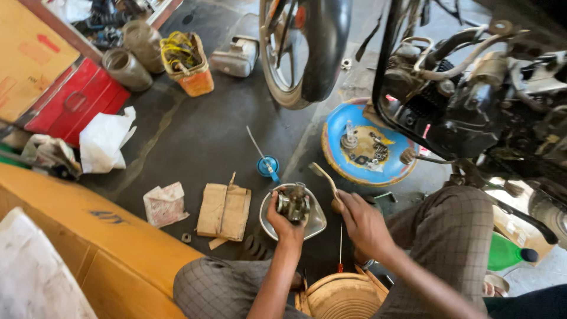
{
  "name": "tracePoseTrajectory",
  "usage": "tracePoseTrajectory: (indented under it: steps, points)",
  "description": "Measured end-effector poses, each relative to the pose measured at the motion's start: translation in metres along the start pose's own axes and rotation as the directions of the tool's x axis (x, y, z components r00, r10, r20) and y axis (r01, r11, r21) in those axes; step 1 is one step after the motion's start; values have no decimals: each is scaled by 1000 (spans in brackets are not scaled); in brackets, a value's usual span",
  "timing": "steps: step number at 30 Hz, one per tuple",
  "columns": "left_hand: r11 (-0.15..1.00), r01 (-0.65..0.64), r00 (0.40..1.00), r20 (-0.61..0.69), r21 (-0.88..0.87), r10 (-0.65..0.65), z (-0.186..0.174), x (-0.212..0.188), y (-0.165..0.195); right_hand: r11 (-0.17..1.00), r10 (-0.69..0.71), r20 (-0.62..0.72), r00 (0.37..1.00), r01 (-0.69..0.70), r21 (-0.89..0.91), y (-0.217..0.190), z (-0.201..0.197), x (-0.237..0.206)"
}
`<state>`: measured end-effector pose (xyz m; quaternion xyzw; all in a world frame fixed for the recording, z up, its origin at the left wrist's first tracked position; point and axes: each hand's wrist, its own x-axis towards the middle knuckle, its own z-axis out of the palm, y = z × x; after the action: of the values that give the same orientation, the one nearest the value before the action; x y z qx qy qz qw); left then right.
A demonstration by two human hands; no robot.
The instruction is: The person sits on the floor and cleans a motorcycle carburetor. They pour liquid from a bottle into the carburetor, then use a screwdriver to scrape and clean internal parts, repeating the process multiple times.
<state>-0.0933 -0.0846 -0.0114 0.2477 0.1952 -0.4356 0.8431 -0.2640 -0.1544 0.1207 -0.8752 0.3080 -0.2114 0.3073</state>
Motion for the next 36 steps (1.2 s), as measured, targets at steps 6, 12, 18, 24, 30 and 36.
tracePoseTrajectory:
  steps: [6, 12, 18, 24, 30, 36]
  points:
    - [965, -263, 960, -103, 0, 261, -14, 6, -8, 992, 129, 58, 990, -130, -1, -20, 70, -40]
    - [918, -392, 920, 2, 63, 393, -30, 12, -8, 983, 181, 181, 967, -176, -45, -33, 90, -54]
    - [940, -312, 934, -137, 138, 331, -40, 30, -5, 986, 160, 186, 969, -147, -80, -23, 93, -53]
    - [975, -222, 966, -131, 15, 222, -57, 33, -11, 987, 89, 186, 978, -62, -149, -21, 89, -49]
    - [949, -280, 946, -127, 143, 298, -59, 31, -13, 958, 171, 278, 945, -93, -273, -18, 88, -42]
    - [898, -296, 931, -111, 327, 348, -58, 26, -18, 970, 110, 234, 966, -53, -237, -6, 88, -45]
